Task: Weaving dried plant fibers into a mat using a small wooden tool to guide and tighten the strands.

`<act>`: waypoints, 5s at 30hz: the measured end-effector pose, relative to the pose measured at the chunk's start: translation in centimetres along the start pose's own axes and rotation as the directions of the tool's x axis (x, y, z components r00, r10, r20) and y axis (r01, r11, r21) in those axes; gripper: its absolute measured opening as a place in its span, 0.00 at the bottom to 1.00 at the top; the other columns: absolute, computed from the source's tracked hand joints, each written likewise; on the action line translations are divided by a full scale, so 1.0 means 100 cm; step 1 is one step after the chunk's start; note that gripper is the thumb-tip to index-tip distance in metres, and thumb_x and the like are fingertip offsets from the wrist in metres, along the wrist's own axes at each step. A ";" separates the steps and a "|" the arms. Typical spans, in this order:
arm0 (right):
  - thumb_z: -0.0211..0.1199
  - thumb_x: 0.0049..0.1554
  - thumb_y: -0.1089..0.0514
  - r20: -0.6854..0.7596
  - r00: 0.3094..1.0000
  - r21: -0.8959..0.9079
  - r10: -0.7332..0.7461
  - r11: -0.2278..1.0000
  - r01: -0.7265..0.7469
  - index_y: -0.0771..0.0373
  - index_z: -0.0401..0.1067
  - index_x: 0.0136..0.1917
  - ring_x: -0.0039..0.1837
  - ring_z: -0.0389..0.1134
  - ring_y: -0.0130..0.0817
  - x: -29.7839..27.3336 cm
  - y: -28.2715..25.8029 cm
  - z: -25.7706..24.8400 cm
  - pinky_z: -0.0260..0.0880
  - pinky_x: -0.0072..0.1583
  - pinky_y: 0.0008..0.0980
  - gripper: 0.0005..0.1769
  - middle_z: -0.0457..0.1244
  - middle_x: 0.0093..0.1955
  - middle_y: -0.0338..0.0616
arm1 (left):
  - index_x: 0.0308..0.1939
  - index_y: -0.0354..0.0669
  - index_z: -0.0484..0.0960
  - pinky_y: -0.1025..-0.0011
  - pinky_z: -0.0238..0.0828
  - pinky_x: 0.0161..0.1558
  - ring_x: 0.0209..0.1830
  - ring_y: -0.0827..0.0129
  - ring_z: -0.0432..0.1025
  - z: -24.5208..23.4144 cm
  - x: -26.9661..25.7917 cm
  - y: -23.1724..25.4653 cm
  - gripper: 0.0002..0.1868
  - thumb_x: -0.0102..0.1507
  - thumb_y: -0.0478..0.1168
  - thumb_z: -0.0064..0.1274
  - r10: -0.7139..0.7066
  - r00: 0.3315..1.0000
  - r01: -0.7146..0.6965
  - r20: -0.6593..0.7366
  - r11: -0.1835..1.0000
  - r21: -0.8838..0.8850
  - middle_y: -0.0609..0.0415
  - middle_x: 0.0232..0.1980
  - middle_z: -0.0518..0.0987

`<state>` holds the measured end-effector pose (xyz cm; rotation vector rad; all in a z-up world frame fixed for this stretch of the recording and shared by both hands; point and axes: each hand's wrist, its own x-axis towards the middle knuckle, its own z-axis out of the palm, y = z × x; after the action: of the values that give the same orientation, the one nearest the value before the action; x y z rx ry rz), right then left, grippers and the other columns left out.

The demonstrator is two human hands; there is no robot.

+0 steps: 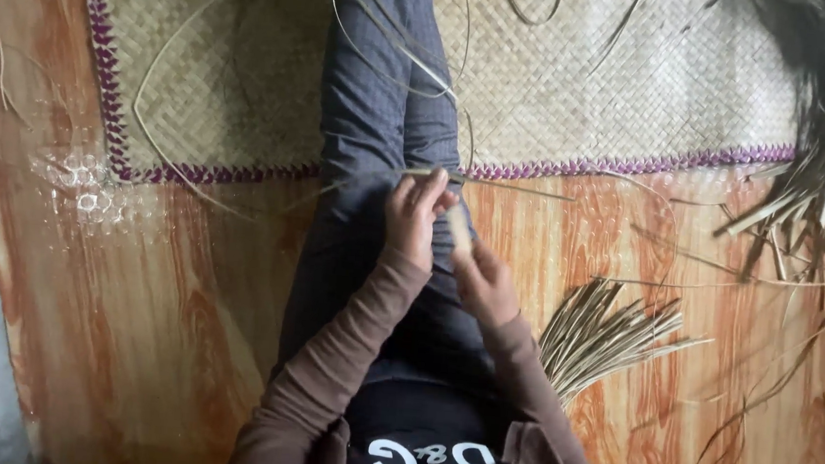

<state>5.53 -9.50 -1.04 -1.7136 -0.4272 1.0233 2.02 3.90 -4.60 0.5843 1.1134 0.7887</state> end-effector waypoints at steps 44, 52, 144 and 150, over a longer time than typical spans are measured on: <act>0.50 0.67 0.57 0.192 0.916 0.470 -0.354 0.852 0.231 0.66 0.65 0.36 0.17 0.53 0.21 -0.014 -0.025 0.006 0.50 0.22 0.20 0.18 0.53 0.17 0.39 | 0.42 0.31 0.75 0.60 0.85 0.36 0.27 0.60 0.81 0.001 0.027 -0.064 0.07 0.69 0.35 0.51 0.114 0.969 -0.123 0.218 0.992 0.030 0.42 0.40 0.80; 0.53 0.65 0.56 0.506 0.775 0.463 -0.379 0.877 0.126 0.66 0.69 0.46 0.33 0.59 0.28 -0.052 -0.047 -0.005 0.61 0.38 0.28 0.11 0.60 0.32 0.42 | 0.45 0.34 0.73 0.66 0.81 0.36 0.29 0.63 0.78 -0.009 0.035 -0.054 0.08 0.69 0.38 0.51 0.030 0.980 -0.034 0.196 0.999 0.015 0.45 0.44 0.79; 0.67 0.65 0.38 -0.268 0.772 -0.956 -0.576 0.260 -0.138 0.48 0.73 0.47 0.36 0.72 0.51 0.072 0.083 -0.168 0.72 0.40 0.44 0.15 0.65 0.28 0.43 | 0.41 0.38 0.84 0.67 0.82 0.25 0.21 0.64 0.78 -0.033 -0.007 0.022 0.17 0.66 0.51 0.58 -0.297 0.892 0.336 0.340 0.940 -0.059 0.47 0.26 0.79; 0.67 0.64 0.33 -0.313 0.715 -0.948 -0.625 0.247 -0.200 0.45 0.73 0.45 0.31 0.71 0.40 0.090 0.105 -0.181 0.71 0.37 0.33 0.17 0.64 0.27 0.34 | 0.41 0.37 0.81 0.63 0.85 0.34 0.27 0.63 0.82 -0.048 0.002 0.019 0.08 0.60 0.37 0.60 -0.407 0.837 0.416 0.366 0.908 0.059 0.44 0.32 0.84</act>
<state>23.14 -18.05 -12.71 -2.8269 -0.9227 -0.3893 -2.87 5.35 -4.97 0.4278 0.8326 0.2949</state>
